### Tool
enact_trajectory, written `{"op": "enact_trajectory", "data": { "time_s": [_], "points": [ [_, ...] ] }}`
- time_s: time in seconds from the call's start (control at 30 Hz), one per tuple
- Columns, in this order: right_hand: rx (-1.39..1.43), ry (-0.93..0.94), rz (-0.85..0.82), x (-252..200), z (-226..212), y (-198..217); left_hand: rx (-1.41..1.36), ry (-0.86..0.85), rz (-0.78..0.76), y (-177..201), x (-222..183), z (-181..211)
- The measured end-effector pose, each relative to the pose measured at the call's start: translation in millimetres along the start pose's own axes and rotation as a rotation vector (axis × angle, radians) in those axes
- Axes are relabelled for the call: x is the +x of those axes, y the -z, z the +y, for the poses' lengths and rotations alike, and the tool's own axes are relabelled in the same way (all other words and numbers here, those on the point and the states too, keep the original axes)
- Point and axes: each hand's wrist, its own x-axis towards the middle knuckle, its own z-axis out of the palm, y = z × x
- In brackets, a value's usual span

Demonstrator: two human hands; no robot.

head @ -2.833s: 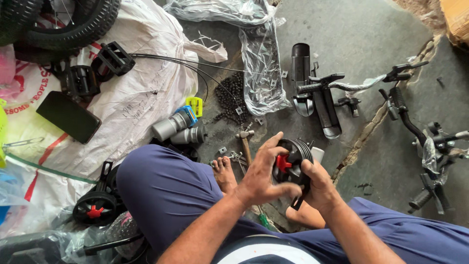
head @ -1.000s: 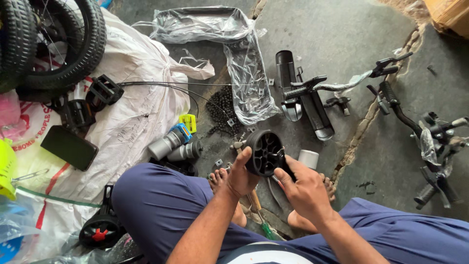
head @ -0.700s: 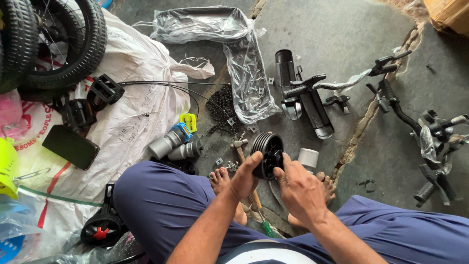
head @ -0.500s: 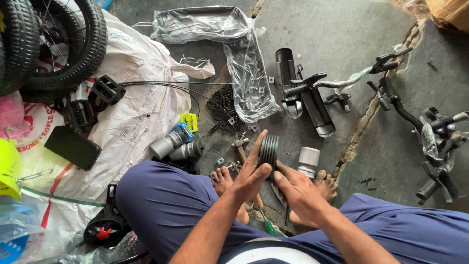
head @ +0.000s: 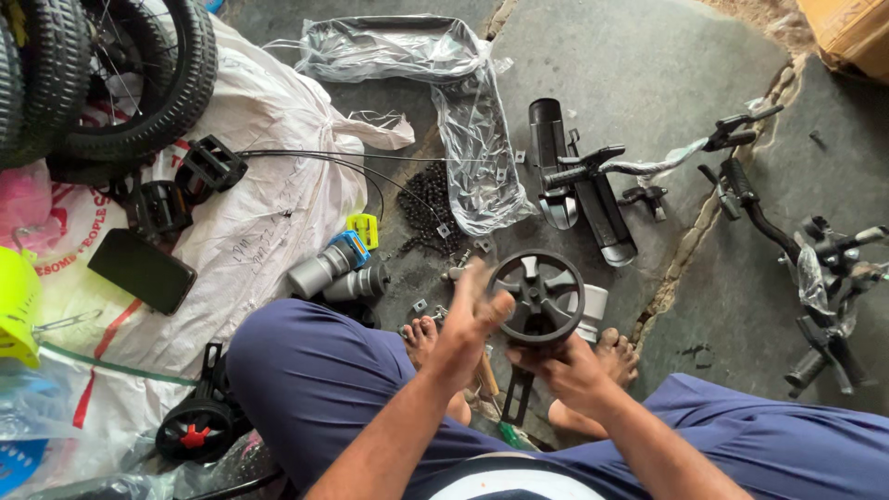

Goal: The person assembles a bicycle wheel by inserting a plastic component into the hub and using a screwdriver and pliers to secure parts.

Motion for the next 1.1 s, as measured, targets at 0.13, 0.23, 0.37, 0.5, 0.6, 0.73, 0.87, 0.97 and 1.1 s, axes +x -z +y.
{"op": "enact_trajectory", "data": {
  "time_s": [0.13, 0.23, 0.37, 0.5, 0.6, 0.73, 0.87, 0.97, 1.1],
  "points": [
    [0.045, -0.069, -0.087, 2.8, -11.0, -5.5, -0.388, 0.186, -0.099, -8.7, -14.1, 2.0],
    [-0.103, -0.312, -0.138, 0.2, -34.4, -3.8, -0.314, 0.122, -0.007, -12.2, -9.2, 23.3],
    [-1.064, 0.017, 0.153, 20.2, -47.3, 38.4, 0.117, 0.072, 0.063, 23.4, 11.1, 62.3],
    [-1.090, 0.067, 0.471, 56.7, 13.1, 94.2, 0.171, -0.015, 0.010, 53.9, 37.1, 81.0],
    [-1.226, 0.025, 0.374, 78.8, 72.1, 108.1, 0.173, -0.012, 0.051, 57.1, 50.1, 68.7],
    [-1.381, 0.115, 0.161, 98.7, 117.7, 91.3, 0.250, 0.104, 0.107, 53.0, 59.8, 49.4],
    [-1.613, 0.091, 0.100, 112.7, 133.8, 67.5, 0.347, 0.240, 0.136, 58.8, 70.0, 44.3],
    [-1.588, 0.114, 0.119, 118.3, 130.0, 59.2, 0.506, 0.243, 0.040, 67.4, 73.4, 45.3],
    [-1.494, -0.173, 0.233, 125.5, 109.8, 58.1, 0.370, 0.159, -0.008, 65.2, 77.7, 38.4]
  ]
}}
